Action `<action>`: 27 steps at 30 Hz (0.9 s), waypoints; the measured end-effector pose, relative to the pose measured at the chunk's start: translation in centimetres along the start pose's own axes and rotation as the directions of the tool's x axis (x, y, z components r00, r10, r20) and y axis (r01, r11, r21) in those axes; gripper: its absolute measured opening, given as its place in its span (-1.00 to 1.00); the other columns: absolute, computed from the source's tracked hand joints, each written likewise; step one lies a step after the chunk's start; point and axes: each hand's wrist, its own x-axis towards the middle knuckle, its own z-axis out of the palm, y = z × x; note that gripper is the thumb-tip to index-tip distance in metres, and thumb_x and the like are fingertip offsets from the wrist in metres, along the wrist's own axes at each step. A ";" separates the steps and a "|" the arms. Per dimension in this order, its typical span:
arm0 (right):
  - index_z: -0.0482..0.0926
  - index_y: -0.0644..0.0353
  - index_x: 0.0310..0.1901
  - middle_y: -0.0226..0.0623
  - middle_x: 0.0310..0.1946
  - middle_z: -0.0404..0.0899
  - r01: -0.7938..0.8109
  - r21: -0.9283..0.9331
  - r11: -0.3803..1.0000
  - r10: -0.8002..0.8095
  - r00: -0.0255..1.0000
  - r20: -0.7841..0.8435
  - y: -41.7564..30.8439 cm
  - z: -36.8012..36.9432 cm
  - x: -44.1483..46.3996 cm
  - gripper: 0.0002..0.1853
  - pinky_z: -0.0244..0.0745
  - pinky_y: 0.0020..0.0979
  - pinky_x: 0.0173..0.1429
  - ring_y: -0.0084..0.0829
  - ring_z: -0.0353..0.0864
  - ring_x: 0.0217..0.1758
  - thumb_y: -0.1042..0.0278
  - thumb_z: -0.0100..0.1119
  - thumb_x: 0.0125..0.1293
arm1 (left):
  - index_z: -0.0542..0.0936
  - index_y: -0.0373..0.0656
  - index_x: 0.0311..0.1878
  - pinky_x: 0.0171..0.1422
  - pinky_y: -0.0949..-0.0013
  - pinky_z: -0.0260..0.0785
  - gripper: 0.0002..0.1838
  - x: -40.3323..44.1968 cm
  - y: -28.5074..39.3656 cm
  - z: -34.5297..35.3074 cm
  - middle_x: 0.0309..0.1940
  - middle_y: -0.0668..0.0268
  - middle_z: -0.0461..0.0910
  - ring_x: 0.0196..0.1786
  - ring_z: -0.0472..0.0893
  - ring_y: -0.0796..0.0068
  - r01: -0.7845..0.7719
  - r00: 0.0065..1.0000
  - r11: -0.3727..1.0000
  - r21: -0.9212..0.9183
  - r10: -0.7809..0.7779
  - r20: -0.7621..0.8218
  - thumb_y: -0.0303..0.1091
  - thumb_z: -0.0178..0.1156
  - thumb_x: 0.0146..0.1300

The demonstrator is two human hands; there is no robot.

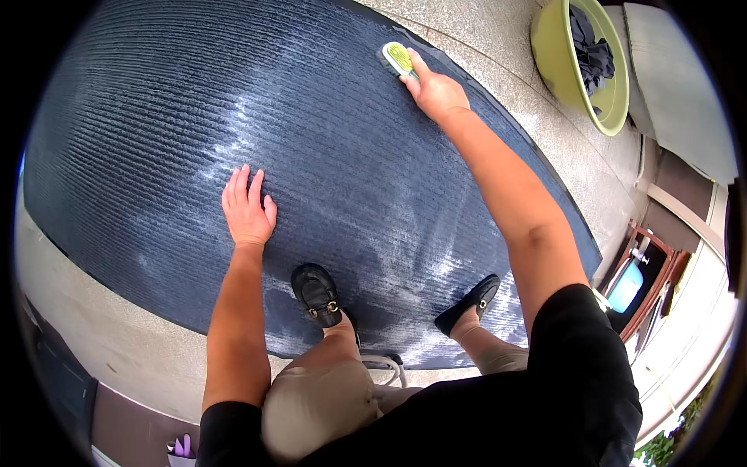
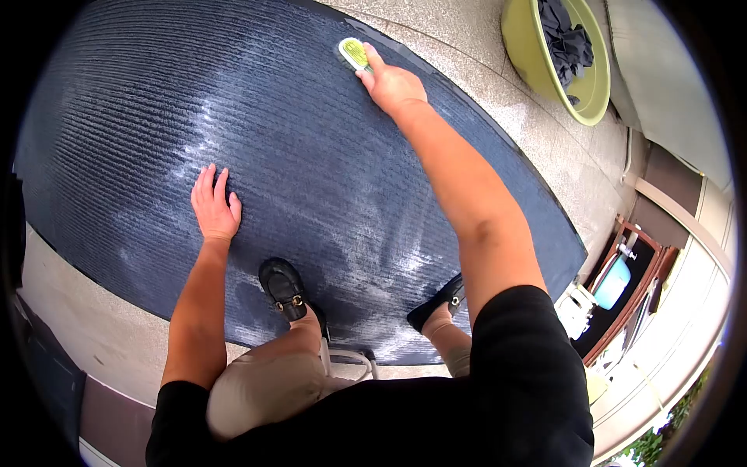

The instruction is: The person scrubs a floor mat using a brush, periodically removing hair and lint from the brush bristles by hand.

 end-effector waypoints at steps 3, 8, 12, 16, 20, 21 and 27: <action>0.05 -0.22 0.46 -0.12 -0.06 0.63 0.113 0.021 0.993 -0.111 0.991 -0.073 -6.3 -2.1 4.9 -0.40 0.50 -0.14 0.06 -0.11 0.62 0.00 -0.12 -0.18 0.46 | 0.44 -0.01 0.22 0.40 -0.03 0.12 -0.45 -0.2 0.0 -0.2 0.32 0.20 0.32 0.39 0.27 0.11 0.000 1.000 1.000 0.005 0.000 0.011 -0.32 0.17 0.08; 0.03 -0.23 0.46 -0.09 -0.17 0.66 0.023 0.056 0.998 -0.027 0.997 0.074 -2.9 -0.6 -0.4 -0.39 0.50 -0.11 0.02 -0.08 0.63 -0.06 -0.12 -0.16 0.45 | 0.42 -0.03 0.25 0.43 -0.01 0.07 -0.44 -0.3 0.0 -0.1 0.34 0.19 0.29 0.41 0.23 0.08 0.008 1.000 1.000 -0.024 -0.008 0.018 -0.34 0.16 0.10; 0.02 -0.25 0.47 -0.09 -0.22 0.67 0.037 0.018 0.999 -0.039 0.996 0.085 3.2 3.3 -8.7 -0.37 0.56 -0.12 -0.15 -0.09 0.68 -0.21 -0.07 -0.07 0.43 | 0.41 -0.03 0.26 0.43 -0.02 0.06 -0.43 -0.2 -0.2 -0.1 0.34 0.18 0.28 0.41 0.23 0.08 0.000 1.000 1.000 -0.007 0.000 0.027 -0.33 0.17 0.10; 0.03 -0.20 0.46 -0.08 -0.24 0.67 0.077 0.082 0.994 -0.078 0.997 0.013 0.3 4.1 -7.3 -0.37 0.56 -0.12 -0.14 -0.08 0.68 -0.20 -0.05 -0.07 0.43 | 0.40 -0.04 0.27 0.44 -0.02 0.05 -0.42 -0.2 0.0 -0.3 0.34 0.17 0.28 0.41 0.22 0.07 -0.007 0.998 1.000 0.014 0.006 0.058 -0.32 0.16 0.11; 0.07 -0.17 0.45 -0.09 -0.06 0.63 0.123 0.185 0.975 -0.121 0.992 -0.023 -9.2 0.9 1.1 -0.41 0.49 -0.12 0.07 -0.08 0.61 0.01 -0.07 -0.15 0.46 | 0.39 -0.04 0.28 0.44 -0.01 0.05 -0.43 -0.3 0.0 0.3 0.36 0.17 0.26 0.42 0.21 0.07 -0.008 0.998 0.999 0.034 0.006 0.059 -0.31 0.16 0.13; 0.07 -0.17 0.45 -0.10 -0.05 0.62 0.120 0.193 0.974 -0.121 0.993 -0.005 -10.6 0.2 2.0 -0.41 0.48 -0.12 0.10 -0.09 0.59 0.06 -0.08 -0.15 0.45 | 0.39 -0.03 0.28 0.44 -0.01 0.05 -0.43 -0.3 -0.1 0.3 0.36 0.17 0.25 0.42 0.21 0.07 -0.009 0.998 0.999 0.031 0.007 0.055 -0.31 0.16 0.13; 0.00 -0.31 0.47 -0.01 -0.14 0.65 0.046 0.125 0.991 -0.052 0.998 0.041 -0.5 2.5 -3.9 -0.37 0.50 -0.11 0.03 -0.04 0.64 -0.06 -0.12 -0.11 0.44 | 0.40 -0.01 0.26 0.43 0.01 0.09 -0.41 -0.4 -0.5 0.4 0.35 0.20 0.26 0.42 0.22 0.11 -0.010 0.999 1.000 0.011 0.009 0.048 -0.29 0.22 0.09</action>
